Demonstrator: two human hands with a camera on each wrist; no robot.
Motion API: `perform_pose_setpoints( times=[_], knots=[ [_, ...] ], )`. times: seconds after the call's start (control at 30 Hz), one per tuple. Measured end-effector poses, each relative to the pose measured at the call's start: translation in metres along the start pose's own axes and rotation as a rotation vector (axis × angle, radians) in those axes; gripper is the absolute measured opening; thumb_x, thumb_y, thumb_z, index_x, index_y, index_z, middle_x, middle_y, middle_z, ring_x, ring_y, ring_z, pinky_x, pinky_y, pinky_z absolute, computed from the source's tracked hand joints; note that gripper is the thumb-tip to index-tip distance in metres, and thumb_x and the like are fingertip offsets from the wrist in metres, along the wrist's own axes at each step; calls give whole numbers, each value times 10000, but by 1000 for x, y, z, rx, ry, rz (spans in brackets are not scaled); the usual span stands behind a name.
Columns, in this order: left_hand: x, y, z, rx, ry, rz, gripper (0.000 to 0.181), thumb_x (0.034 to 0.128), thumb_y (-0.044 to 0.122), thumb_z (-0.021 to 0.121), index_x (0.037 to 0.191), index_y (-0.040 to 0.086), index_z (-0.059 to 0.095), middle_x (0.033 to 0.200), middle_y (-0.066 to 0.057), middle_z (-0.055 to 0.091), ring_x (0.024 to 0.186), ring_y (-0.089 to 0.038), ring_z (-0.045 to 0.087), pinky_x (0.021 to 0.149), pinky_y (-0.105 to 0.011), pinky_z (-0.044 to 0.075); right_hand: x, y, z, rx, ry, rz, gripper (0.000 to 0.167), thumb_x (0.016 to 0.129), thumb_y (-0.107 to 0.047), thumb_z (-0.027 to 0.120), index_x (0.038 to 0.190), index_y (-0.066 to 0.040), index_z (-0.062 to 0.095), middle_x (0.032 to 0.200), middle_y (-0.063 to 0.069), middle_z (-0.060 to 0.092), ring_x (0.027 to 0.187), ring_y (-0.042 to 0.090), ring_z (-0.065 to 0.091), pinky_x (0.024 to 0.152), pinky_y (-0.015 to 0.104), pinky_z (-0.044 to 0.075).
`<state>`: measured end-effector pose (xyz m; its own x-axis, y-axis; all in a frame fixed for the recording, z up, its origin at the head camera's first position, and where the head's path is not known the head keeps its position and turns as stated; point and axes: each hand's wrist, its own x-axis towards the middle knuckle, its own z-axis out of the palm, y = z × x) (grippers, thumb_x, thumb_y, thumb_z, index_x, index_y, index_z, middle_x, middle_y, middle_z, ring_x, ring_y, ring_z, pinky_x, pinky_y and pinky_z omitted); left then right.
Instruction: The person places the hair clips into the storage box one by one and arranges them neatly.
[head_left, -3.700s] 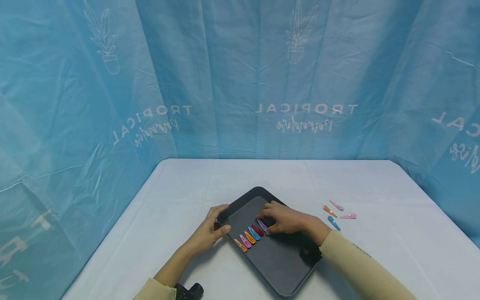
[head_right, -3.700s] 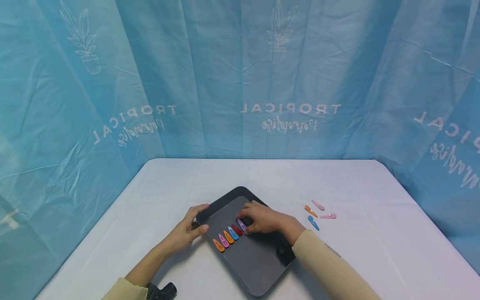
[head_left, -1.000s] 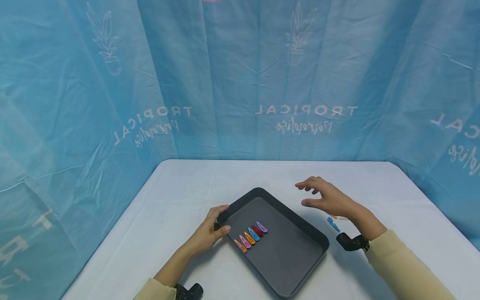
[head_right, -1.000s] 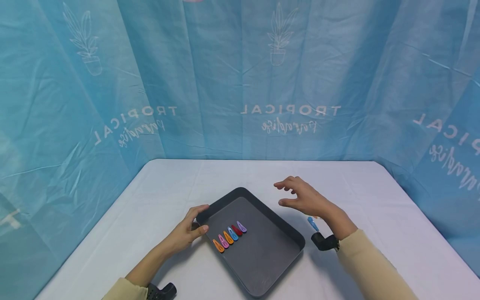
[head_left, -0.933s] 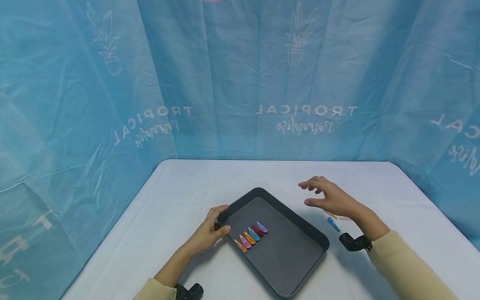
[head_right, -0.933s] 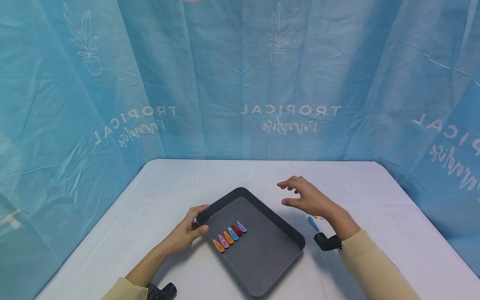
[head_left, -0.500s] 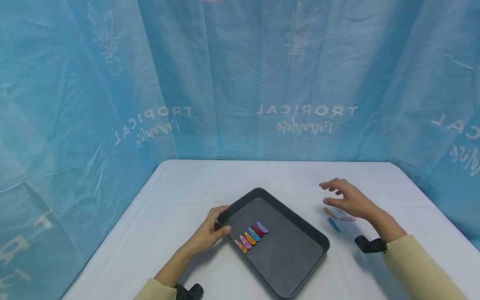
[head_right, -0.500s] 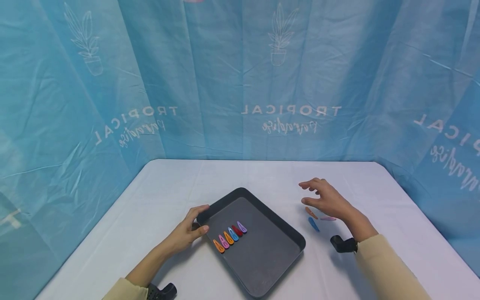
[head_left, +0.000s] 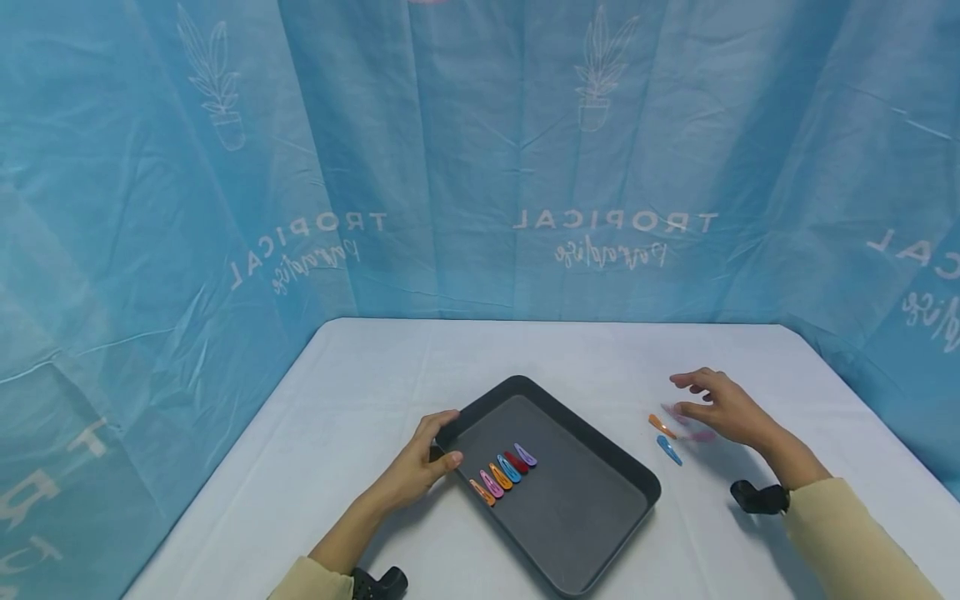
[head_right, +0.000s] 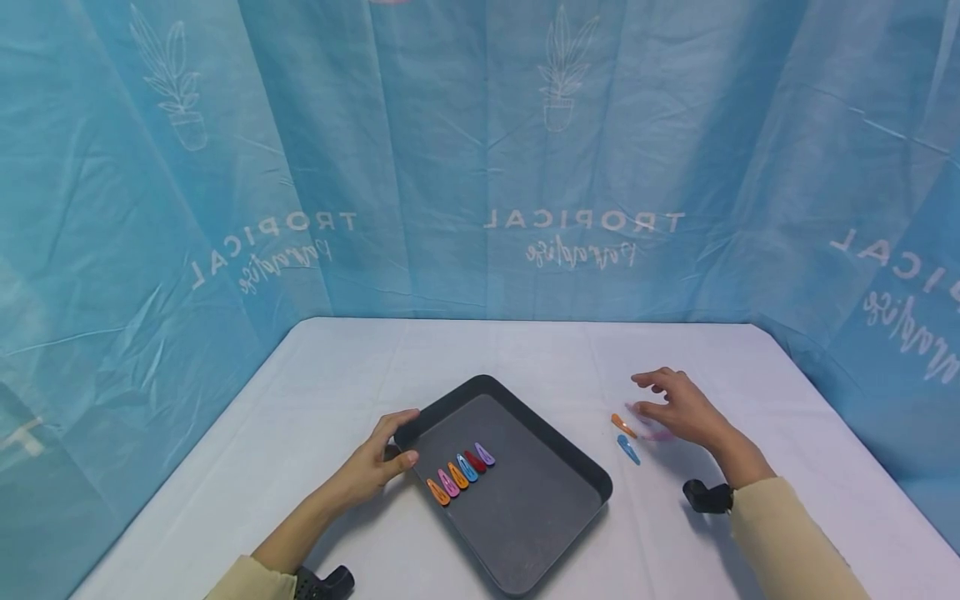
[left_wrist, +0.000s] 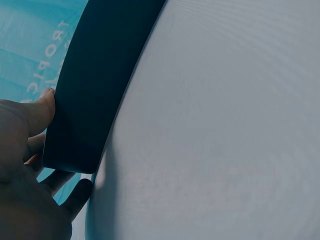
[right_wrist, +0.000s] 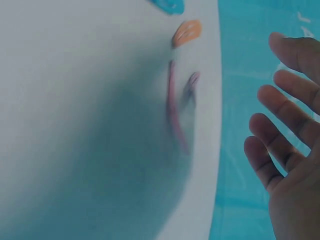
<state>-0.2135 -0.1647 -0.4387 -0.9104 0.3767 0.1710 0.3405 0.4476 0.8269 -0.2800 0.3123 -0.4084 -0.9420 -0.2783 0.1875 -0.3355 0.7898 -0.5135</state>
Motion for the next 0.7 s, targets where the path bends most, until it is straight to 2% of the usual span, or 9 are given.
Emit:
perform_pose_setpoints(
  times=[0.33,0.7],
  knots=[
    [0,-1,0,-13,-4,6,624,921,220,600,1460,103,308,1500,-145,272,1429,-377,198,1111,-600,221,-3,19,4,-22,-26,109,461,858,-189,677,1262,-2,560,1264,226,532,1112,393,474,876,554,460],
    [0,0,0,-7,-5,-3,628,919,228,602,1461,105,309,1499,-138,277,1426,-371,209,1112,-591,229,-4,33,7,-85,-57,172,476,857,-197,666,1269,11,549,1272,263,518,1125,439,471,892,585,451]
  ],
)
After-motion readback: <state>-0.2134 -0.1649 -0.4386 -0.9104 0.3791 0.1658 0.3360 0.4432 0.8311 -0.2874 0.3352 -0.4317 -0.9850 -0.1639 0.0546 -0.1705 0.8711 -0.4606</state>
